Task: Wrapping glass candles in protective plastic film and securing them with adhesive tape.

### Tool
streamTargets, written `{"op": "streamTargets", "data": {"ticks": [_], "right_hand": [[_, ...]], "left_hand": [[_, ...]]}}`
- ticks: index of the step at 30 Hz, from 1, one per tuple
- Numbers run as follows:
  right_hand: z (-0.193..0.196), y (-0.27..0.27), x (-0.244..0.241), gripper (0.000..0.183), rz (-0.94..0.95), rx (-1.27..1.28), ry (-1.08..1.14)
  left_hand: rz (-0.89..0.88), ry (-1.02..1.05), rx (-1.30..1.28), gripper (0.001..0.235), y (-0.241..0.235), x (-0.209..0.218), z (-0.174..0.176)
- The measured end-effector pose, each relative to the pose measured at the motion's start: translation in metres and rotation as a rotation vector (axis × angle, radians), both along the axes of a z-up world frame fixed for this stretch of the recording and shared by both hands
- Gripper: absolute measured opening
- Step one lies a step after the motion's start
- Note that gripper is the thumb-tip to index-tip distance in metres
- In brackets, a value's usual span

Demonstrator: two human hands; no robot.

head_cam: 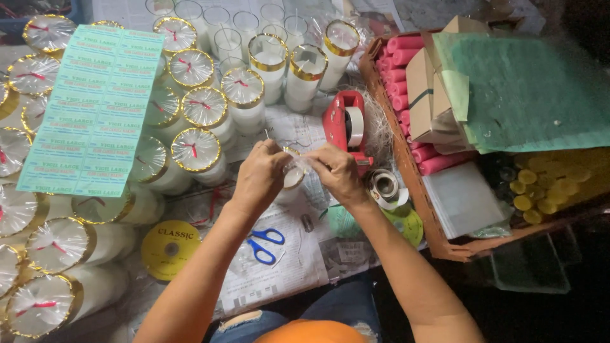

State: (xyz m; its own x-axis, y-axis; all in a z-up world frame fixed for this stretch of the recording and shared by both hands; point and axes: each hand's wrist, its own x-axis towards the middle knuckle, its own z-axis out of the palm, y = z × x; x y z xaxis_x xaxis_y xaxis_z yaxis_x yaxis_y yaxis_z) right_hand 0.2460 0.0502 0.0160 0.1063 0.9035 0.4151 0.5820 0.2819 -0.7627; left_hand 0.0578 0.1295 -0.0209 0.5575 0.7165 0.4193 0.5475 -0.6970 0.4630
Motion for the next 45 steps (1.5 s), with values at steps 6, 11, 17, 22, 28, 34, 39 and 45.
{"op": "streamTargets", "data": {"ticks": [6,11,17,22,28,34,39,45], "right_hand": [[-0.027,-0.017,0.008,0.010,-0.082,-0.189,0.002],[-0.018,-0.039,-0.013,0.014,-0.095,-0.348,0.170],[-0.032,-0.077,-0.050,0.012,-0.168,-0.586,1.013],[-0.110,-0.084,-0.083,0.018,0.225,-0.684,1.755],[-0.169,-0.058,-0.119,0.010,0.512,-0.577,1.958],[-0.087,-0.027,-0.071,0.019,0.295,-0.357,1.135],[0.024,-0.032,-0.010,0.037,0.099,-0.153,0.444],[0.088,-0.083,0.008,0.031,0.272,0.501,-0.419]], "left_hand": [[0.020,-0.043,-0.174,0.013,-0.001,0.005,0.004],[0.036,-0.042,-0.102,0.008,0.005,0.010,-0.016],[0.013,0.098,0.050,0.012,0.006,0.019,-0.003],[-0.177,0.131,0.169,0.017,-0.001,0.031,0.018],[-0.365,-0.145,0.159,0.017,-0.060,0.027,0.144],[-0.442,-0.521,-0.140,0.011,-0.094,-0.009,0.252],[-0.393,-0.458,-0.147,0.015,-0.095,-0.014,0.248],[-0.490,-0.207,0.115,0.025,-0.074,-0.021,0.209]]}}
